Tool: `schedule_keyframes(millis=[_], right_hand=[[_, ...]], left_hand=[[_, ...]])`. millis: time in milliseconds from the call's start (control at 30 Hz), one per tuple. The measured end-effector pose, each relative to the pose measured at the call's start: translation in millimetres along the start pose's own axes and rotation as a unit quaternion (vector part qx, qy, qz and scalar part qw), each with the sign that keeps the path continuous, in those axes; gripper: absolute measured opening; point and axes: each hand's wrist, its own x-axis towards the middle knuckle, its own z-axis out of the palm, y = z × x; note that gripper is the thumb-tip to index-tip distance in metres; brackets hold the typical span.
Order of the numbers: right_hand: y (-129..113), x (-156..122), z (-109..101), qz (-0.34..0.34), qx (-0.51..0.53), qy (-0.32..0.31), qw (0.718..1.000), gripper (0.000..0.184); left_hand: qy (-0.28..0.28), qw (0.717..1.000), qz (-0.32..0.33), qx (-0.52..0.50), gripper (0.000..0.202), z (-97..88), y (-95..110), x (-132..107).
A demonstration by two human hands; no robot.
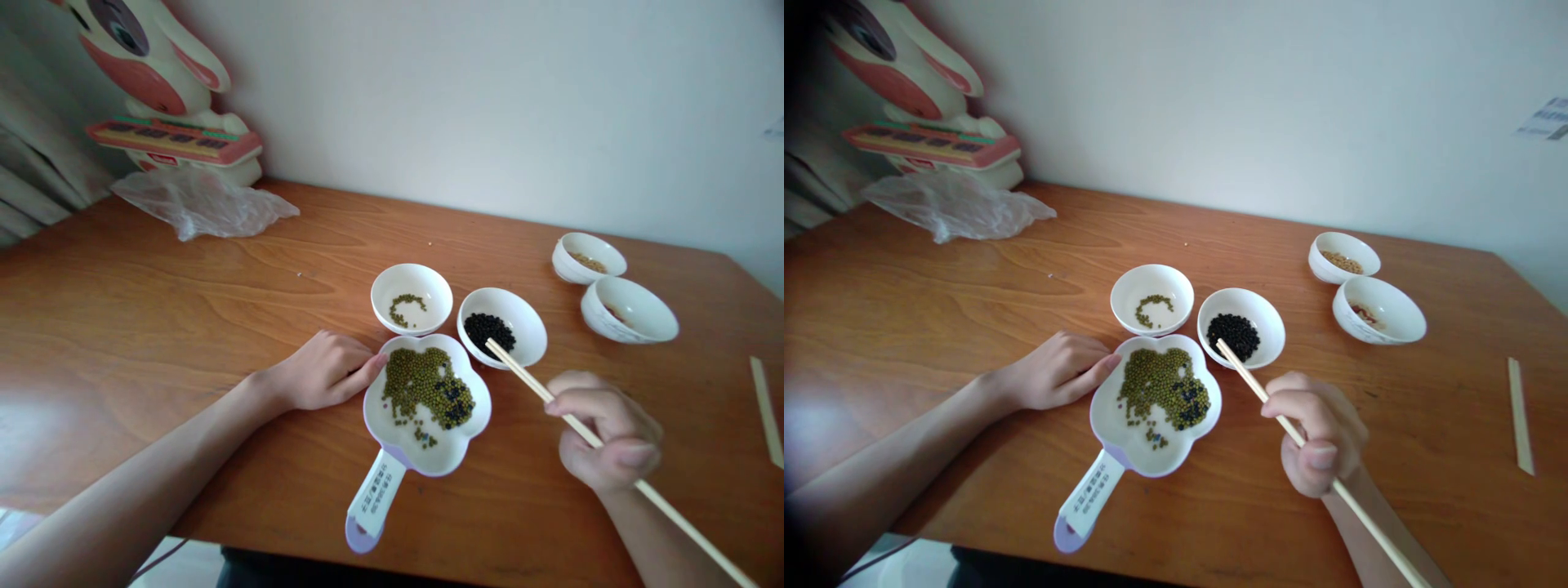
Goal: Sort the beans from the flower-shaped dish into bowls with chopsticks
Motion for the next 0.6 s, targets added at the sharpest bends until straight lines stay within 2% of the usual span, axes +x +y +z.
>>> schedule_keyframes(millis=[100, 167, 233, 467, 600], right_hand=[[-9, -1, 7, -0.003, 0.029, -0.093, 0.995, 0.05], [-13, -3, 11, 0.027, 0.054, -0.157, 0.986, 0.05], [-17, -5, 17, 0.074, 0.073, -0.187, 0.977, 0.054], [-21, -14, 33, 0.224, 0.093, -0.181, 0.953, 0.07], [-21, -15, 33, 0.266, 0.089, -0.168, 0.945, 0.071]], left_hand=[[0.004, 1.0, 0.006, -0.001, 0.048, 0.2, 0, 0], [0.002, 1.0, 0.006, 0.0, 0.048, 0.3, -1, -1], [-0.006, 1.0, 0.002, 0.003, 0.047, 0.2, -1, -1], [-0.031, 0.999, -0.016, 0.006, 0.046, 0.6, -2, -2], [-0.032, 0.999, -0.017, 0.006, 0.047, 0.3, -2, 0]])
